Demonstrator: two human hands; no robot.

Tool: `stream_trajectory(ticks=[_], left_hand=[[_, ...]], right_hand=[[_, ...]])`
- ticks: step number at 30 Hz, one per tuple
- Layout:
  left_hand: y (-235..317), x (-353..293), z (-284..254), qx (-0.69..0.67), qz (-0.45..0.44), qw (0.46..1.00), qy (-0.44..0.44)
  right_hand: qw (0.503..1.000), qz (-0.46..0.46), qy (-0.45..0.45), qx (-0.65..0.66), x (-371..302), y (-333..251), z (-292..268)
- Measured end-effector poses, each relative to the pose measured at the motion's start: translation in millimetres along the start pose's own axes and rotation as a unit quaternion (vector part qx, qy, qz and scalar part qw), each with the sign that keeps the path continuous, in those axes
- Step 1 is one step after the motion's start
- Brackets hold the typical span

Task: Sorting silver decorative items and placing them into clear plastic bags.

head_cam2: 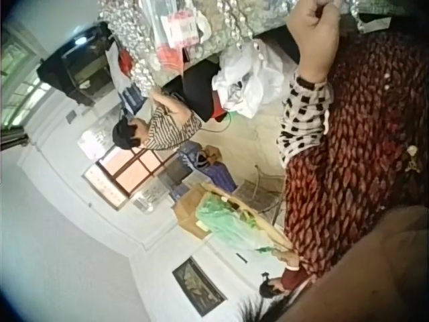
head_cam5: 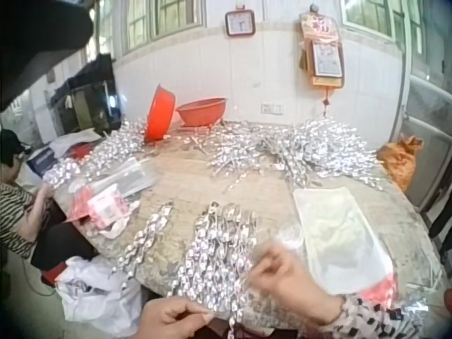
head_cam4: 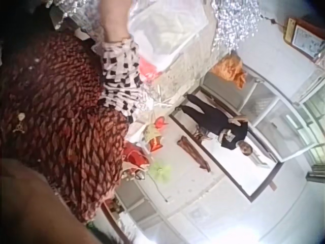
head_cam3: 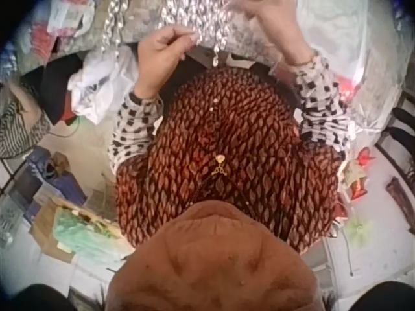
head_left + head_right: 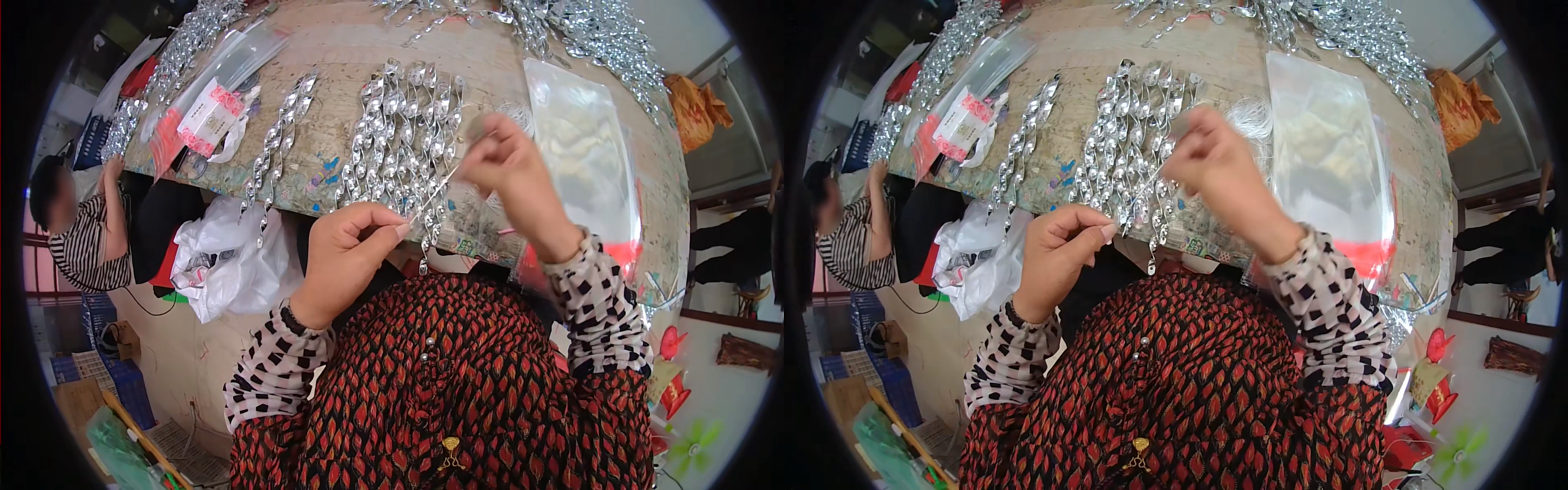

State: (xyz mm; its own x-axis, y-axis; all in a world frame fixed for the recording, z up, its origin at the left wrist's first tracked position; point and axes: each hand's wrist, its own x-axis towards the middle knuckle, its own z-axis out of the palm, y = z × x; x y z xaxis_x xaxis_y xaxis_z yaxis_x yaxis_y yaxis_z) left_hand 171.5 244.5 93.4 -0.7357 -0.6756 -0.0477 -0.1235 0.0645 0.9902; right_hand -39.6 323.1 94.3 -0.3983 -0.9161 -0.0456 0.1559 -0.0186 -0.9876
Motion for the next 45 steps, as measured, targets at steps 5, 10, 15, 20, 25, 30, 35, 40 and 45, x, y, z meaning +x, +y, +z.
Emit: stream_trajectory(ticks=[5,10,15,20,25,30,35,40,45], left_hand=[[-3,-7,-15,-0.105,-0.203,0.966,-0.124],[-18,-13,-25,-0.168,-0.261,0.934,-0.177],[-1,33,-68,-0.04,-0.197,0.979,-0.042],[-23,134,-117,0.049,-0.047,0.99,0.122],[-59,226,-137,0.173,0.001,0.964,0.201],[-93,251,-127,0.415,0.155,0.86,0.253],[-96,233,-115,0.465,0.281,0.806,0.237],[-60,176,-56,0.423,0.32,0.844,0.076],[-60,130,-12,0.472,0.362,0.803,-0.039]], right_hand=[[0.981,-0.083,0.165,0.061,35,11,-73],[0.999,-0.02,0.04,-0.028,16,7,-31],[0.988,0.085,-0.13,0.002,10,39,-7],[0.98,0.093,-0.124,-0.129,33,64,-13],[0.928,-0.021,0.067,-0.367,70,76,-45],[0.864,-0.01,0.124,-0.487,97,69,-46],[0.816,-0.06,0.19,-0.542,119,78,-39],[0.805,-0.084,0.194,-0.554,131,86,-45],[0.806,-0.032,0.181,-0.563,139,77,-40]])
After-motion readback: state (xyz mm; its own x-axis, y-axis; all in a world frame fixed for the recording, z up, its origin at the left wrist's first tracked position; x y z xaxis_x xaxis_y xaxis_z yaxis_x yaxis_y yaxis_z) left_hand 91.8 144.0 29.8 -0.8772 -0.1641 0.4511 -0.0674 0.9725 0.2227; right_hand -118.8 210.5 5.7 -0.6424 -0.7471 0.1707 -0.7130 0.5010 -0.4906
